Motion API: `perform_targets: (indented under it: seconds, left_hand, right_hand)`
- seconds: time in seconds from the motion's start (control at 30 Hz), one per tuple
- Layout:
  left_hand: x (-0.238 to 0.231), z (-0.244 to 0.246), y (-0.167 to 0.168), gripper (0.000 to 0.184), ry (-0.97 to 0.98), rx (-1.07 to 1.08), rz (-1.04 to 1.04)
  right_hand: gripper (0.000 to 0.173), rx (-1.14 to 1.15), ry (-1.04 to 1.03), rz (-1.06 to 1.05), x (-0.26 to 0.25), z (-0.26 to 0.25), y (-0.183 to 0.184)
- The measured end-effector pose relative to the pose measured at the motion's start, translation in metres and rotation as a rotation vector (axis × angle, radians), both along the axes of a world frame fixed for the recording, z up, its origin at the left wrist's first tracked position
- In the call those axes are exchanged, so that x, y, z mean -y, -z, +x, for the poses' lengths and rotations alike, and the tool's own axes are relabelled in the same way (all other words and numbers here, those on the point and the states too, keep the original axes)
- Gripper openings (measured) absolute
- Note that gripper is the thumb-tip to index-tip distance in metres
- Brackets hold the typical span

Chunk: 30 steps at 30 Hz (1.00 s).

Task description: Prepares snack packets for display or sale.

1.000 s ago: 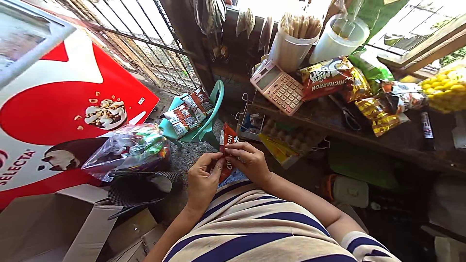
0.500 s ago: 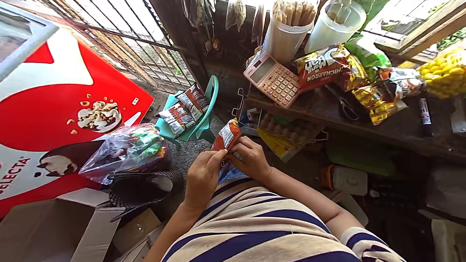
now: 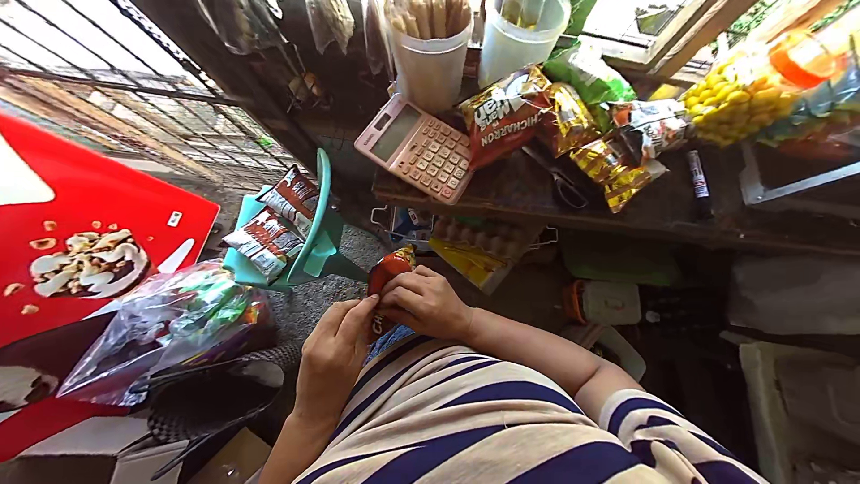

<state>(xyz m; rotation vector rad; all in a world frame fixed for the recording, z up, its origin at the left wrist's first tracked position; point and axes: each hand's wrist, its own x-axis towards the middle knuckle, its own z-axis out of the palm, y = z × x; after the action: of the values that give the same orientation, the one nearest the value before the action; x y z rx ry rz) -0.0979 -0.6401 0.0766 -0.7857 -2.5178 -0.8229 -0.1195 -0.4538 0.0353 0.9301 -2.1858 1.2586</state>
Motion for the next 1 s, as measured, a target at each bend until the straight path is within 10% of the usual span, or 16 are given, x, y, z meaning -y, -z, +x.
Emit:
perform_targets:
  seconds: [0.13,0.47,1.0]
  left_hand:
    - [-0.01,-0.005,0.0,0.02,-0.001,0.041,0.004]
    - [-0.008,-0.006,-0.002,0.022,-0.004,0.206,0.224]
    - [0.015,0.003,-0.002,0.018,-0.098,0.253,0.412]
  right_hand:
    - [0.015,0.01,-0.025,0.093,-0.034,-0.002,-0.015]
    - [0.025,0.444,0.962,0.497,-0.247,-0.016,-0.07]
    - [0.041,0.764,0.958,0.621,-0.226,-0.016,-0.085]
